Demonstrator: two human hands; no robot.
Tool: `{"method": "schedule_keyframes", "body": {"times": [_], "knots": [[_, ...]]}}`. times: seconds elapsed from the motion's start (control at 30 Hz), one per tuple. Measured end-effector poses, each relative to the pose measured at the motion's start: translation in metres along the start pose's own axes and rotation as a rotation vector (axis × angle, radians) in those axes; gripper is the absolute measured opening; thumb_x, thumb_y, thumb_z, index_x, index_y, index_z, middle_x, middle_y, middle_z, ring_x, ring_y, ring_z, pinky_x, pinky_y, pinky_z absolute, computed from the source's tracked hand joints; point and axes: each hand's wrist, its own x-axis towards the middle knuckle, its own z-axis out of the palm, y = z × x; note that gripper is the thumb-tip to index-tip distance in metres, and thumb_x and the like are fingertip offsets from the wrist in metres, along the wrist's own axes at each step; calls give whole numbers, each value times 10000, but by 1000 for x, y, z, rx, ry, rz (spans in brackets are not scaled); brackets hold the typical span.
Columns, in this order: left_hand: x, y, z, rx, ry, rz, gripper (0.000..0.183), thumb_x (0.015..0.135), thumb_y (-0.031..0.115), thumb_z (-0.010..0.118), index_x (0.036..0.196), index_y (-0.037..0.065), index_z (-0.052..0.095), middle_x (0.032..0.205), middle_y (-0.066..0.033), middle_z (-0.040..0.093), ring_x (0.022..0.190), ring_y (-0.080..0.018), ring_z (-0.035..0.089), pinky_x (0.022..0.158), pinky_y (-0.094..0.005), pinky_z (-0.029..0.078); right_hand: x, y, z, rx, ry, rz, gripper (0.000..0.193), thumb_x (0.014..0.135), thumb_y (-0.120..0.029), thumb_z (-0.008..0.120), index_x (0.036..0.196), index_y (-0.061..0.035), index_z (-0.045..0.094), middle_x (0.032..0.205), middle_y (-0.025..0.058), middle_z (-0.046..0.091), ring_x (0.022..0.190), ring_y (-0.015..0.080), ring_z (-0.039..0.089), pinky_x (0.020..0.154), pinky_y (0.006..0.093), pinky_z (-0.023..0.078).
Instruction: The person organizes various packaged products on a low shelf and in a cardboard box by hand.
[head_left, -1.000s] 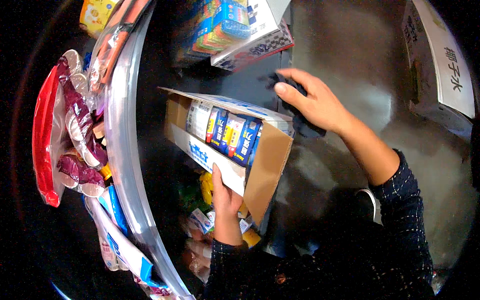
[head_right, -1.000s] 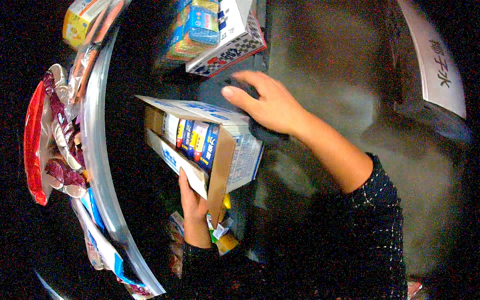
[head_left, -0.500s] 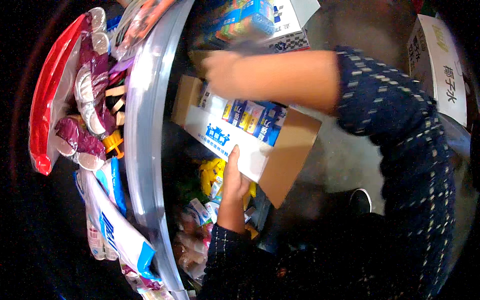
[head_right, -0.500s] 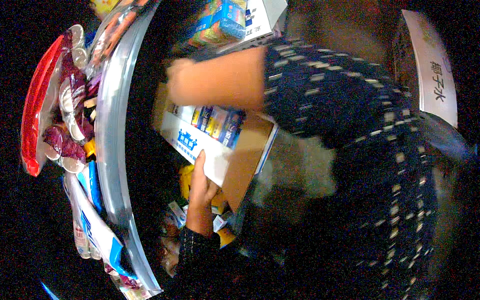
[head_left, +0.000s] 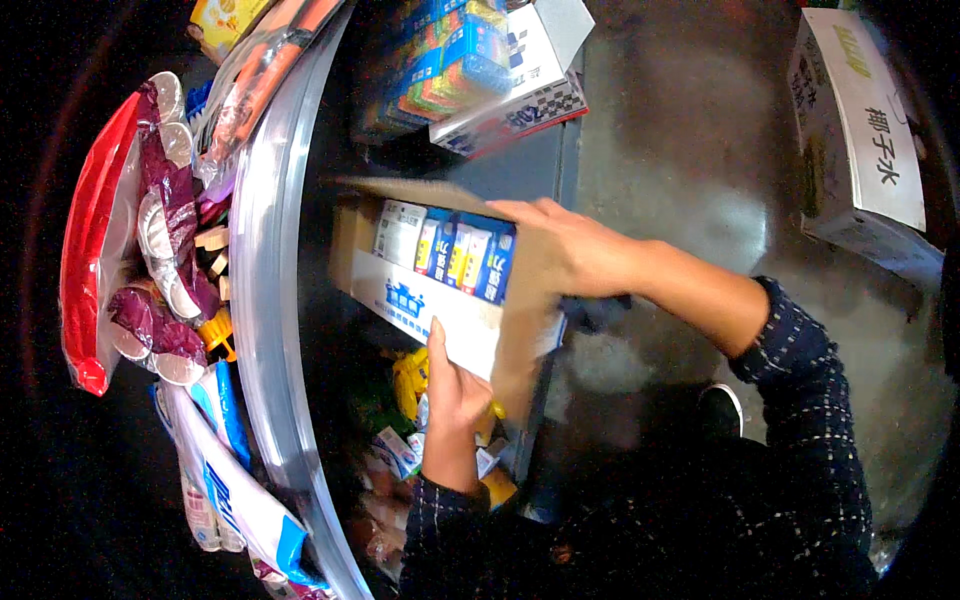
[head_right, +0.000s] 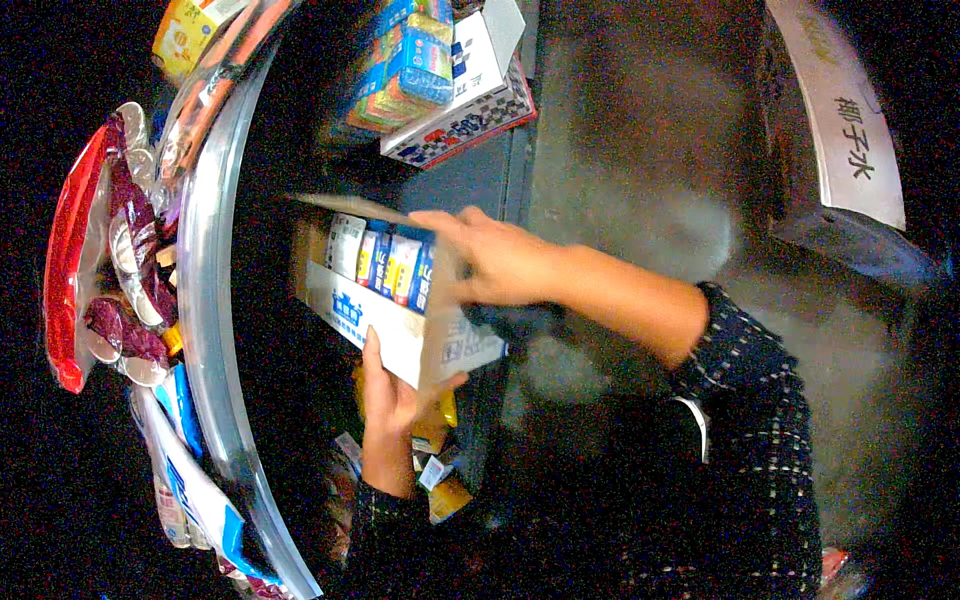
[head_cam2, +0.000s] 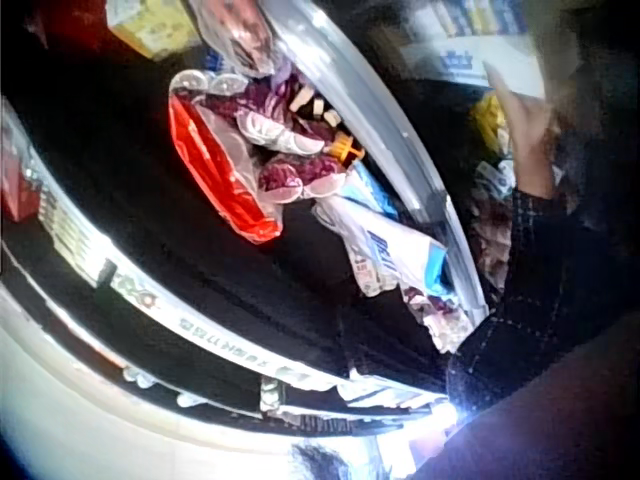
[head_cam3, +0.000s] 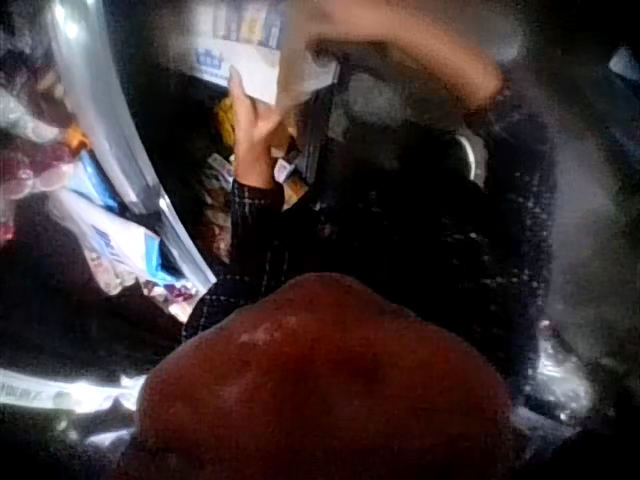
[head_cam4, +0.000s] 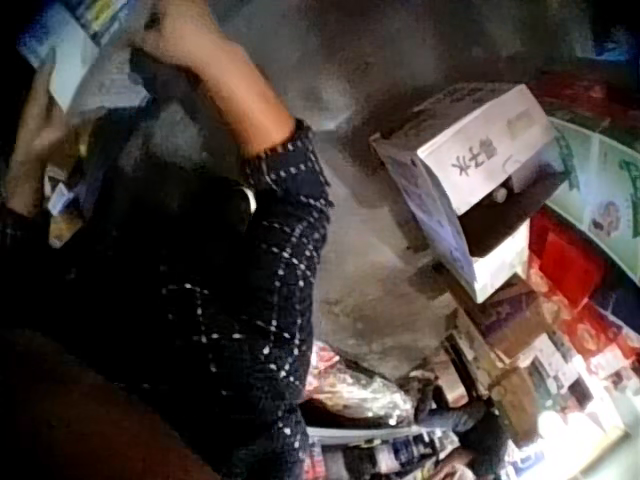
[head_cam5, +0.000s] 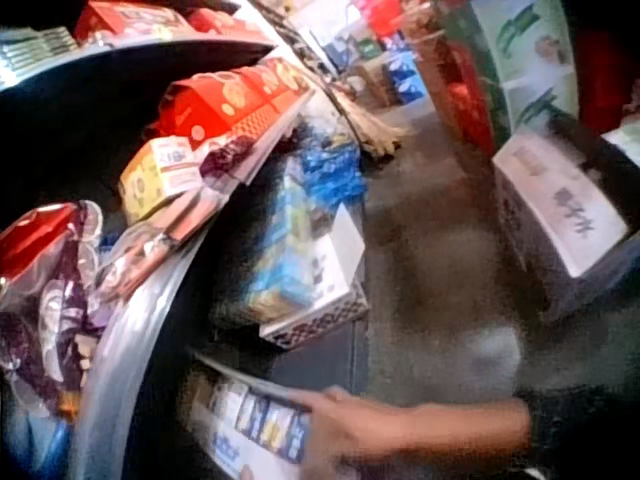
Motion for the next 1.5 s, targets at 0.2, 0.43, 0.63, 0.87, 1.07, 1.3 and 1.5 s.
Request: {"method": "schedule_keyframes", "body": {"times": [0.2, 0.43, 0.63, 0.87, 1.07, 1.3, 1.5], "knots": [[54, 64, 9, -56, 74, 0, 686, 865, 577, 440, 1380, 137, 330, 1387, -167, 366, 1258, -400, 366, 908, -683, 345, 100, 36, -5, 207, -5, -73, 733, 708, -368, 757, 1273, -36, 428, 1131, 206, 569, 1080, 309, 528, 920, 395, 407], [86, 69, 12, -72, 100, 70, 770, 838, 559, 529, 1403, 117, 250, 1394, -233, 238, 1278, -427, 277, 948, -649, 347, 124, 56, -15, 199, 47, -52, 782, 707, -368, 760, 1298, 0, 404, 1206, 212, 542, 1136, 305, 505, 969, 382, 380], [48, 54, -8, 31, 230, 263, 1014, 749, 647, 590, 1434, 111, 67, 1434, -302, 103, 1293, -452, 263, 958, -613, 372, 56, 82, 12, 392, 360, 533, 503, 791, -299, 674, 1129, 42, 526, 1042, 192, 611, 953, 261, 600, 814, 362, 480], [-74, -73, -101, 988, 578, 517, 463, 798, 104, 676, 1210, 4, 492, 1171, -134, 523, 998, -199, 555, 823, -279, 462, -7, 56, 82, 478, -214, 584, 226, 772, -211, 617, 881, -17, 660, 871, 126, 664, 834, 219, 611, 766, 338, 477], [-142, -104, -144, 1345, 783, 680, 576, 734, 59, 677, 1250, -1, 430, 1254, -211, 442, 1181, -361, 410, 988, -425, 344, 18, 5, 141, -152, -505, 260, 305, 792, -324, 634, 863, -28, 656, 873, 197, 652, 837, 361, 620, 755, 422, 490], [-126, -137, -157, 1243, 817, 627, 826, 701, 157, 745, 1343, -31, 260, 1320, -290, 328, 1211, -437, 334, 1028, -463, 289, 37, -19, 214, -530, -379, -14, 348, 833, -346, 578, 939, -15, 589, 981, 172, 617, 885, 347, 606, 743, 452, 507], [-88, -134, -178, 1211, 791, 579, 931, 672, 197, 773, 1370, -33, 201, 1334, -307, 308, 1233, -459, 294, 1036, -495, 265, 59, 7, 264, -673, -522, 6, 382, 745, -254, 636, 1031, -3, 603, 952, 169, 656, 902, 303, 638, 783, 420, 520]]}}
